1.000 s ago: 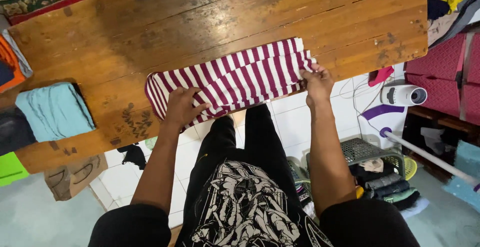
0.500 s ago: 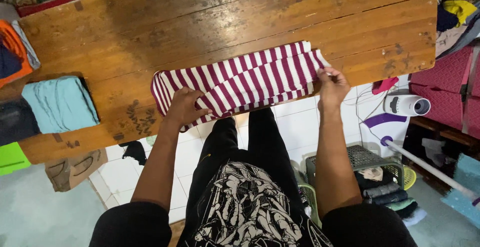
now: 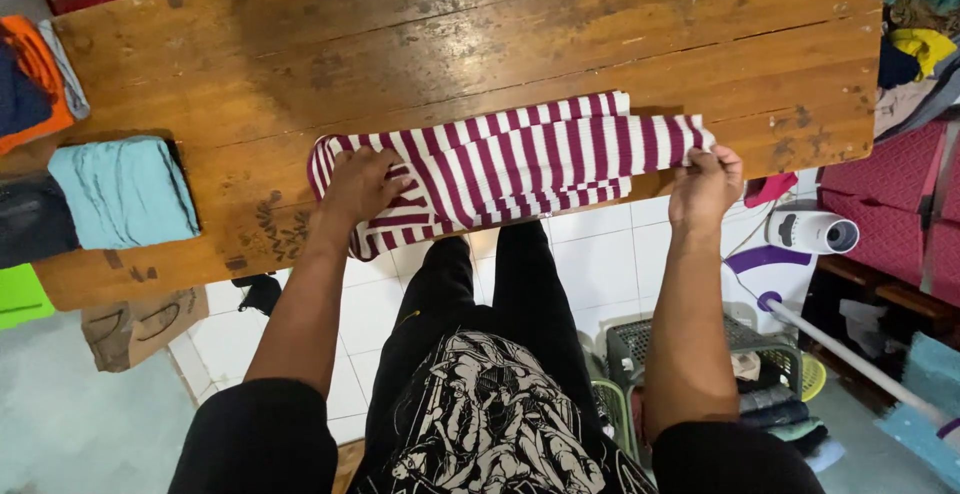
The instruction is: Fold t-shirts and shirts on a wooden table and place them in a storage bin.
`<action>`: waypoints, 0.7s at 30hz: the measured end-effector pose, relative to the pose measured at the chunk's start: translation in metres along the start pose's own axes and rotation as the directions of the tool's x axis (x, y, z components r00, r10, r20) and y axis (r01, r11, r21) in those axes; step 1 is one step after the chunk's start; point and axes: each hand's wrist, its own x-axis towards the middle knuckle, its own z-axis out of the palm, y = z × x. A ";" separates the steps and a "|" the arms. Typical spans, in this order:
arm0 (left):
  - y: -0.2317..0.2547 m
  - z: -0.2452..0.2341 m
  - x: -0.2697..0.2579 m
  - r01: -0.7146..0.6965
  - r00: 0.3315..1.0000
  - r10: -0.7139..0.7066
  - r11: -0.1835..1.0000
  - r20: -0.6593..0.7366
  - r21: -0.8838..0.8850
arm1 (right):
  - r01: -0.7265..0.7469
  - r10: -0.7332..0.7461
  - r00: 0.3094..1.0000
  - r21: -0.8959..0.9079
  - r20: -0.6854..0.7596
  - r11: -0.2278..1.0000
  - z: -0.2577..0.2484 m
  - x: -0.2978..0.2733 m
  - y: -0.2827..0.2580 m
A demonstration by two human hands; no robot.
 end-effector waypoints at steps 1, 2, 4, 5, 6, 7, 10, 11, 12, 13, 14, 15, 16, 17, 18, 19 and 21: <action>-0.003 0.002 0.000 0.001 1.000 -0.001 1.000 0.000 0.000 | -0.001 0.001 1.000 0.000 0.001 1.000 -0.002 0.001 -0.001; -0.004 0.005 0.001 0.001 1.000 -0.001 1.000 -0.029 0.009 | 0.011 -0.012 1.000 0.030 0.007 0.999 -0.004 0.002 -0.002; -0.004 0.006 0.004 0.000 0.998 0.001 1.000 -0.060 0.018 | 0.024 -0.025 1.000 0.061 0.014 0.998 -0.004 0.002 -0.007; -0.003 0.004 0.006 0.028 0.997 -0.028 1.000 -0.069 0.003 | 0.028 -0.028 1.000 0.058 0.008 0.998 -0.002 0.002 -0.010; -0.001 0.003 0.006 0.060 0.995 -0.060 0.998 -0.076 -0.011 | 0.028 -0.028 1.000 0.055 0.002 0.998 0.000 0.001 -0.011; 0.001 0.003 0.005 0.063 0.995 -0.064 0.998 -0.076 -0.011 | 0.025 -0.025 1.000 0.055 0.003 0.998 0.004 0.000 -0.012; 0.013 0.005 0.006 0.100 0.984 -0.103 0.995 -0.144 -0.029 | -0.006 0.007 1.000 0.034 -0.016 0.999 0.016 -0.004 -0.018; 0.019 0.007 0.007 0.103 0.973 -0.095 0.994 -0.212 0.027 | -0.076 0.076 0.997 0.017 -0.032 0.997 0.023 -0.005 -0.022; 0.024 0.008 0.007 0.112 0.958 -0.084 0.990 -0.276 0.084 | -0.149 0.149 0.988 0.000 -0.050 0.989 0.029 -0.007 -0.024; 0.034 0.013 0.006 0.114 0.958 -0.087 0.990 -0.275 0.084 | -0.152 0.152 0.987 -0.001 -0.050 0.988 0.022 -0.002 -0.020; 0.043 0.017 0.008 0.114 0.969 -0.081 0.984 -0.234 0.133 | -0.224 0.222 0.974 -0.063 -0.037 0.973 0.017 0.005 -0.015; 0.051 0.021 0.010 0.112 0.978 -0.076 0.977 -0.193 0.182 | -0.293 0.292 0.956 -0.126 -0.029 0.948 0.012 0.011 -0.010; 0.061 0.028 0.012 0.112 0.979 -0.077 0.977 -0.191 0.182 | -0.294 0.293 0.956 -0.126 -0.031 0.947 0.011 0.014 -0.007; 0.071 0.035 0.013 0.013 0.994 0.013 0.972 -0.112 0.235 | -0.298 0.297 0.954 -0.193 -0.036 0.935 0.011 0.017 -0.004; 0.082 0.043 0.014 -0.090 0.994 0.101 0.957 -0.027 0.277 | -0.300 0.299 0.953 -0.261 -0.043 0.918 0.008 0.019 -0.002; 0.086 0.052 0.010 -0.092 0.994 0.102 0.957 -0.024 0.274 | -0.301 0.299 0.953 -0.262 -0.047 0.917 0.007 0.015 0.001; 0.094 0.069 0.009 -0.231 0.971 0.239 0.897 0.025 0.377 | -0.072 0.067 0.997 -0.405 -0.027 0.911 0.007 0.014 0.005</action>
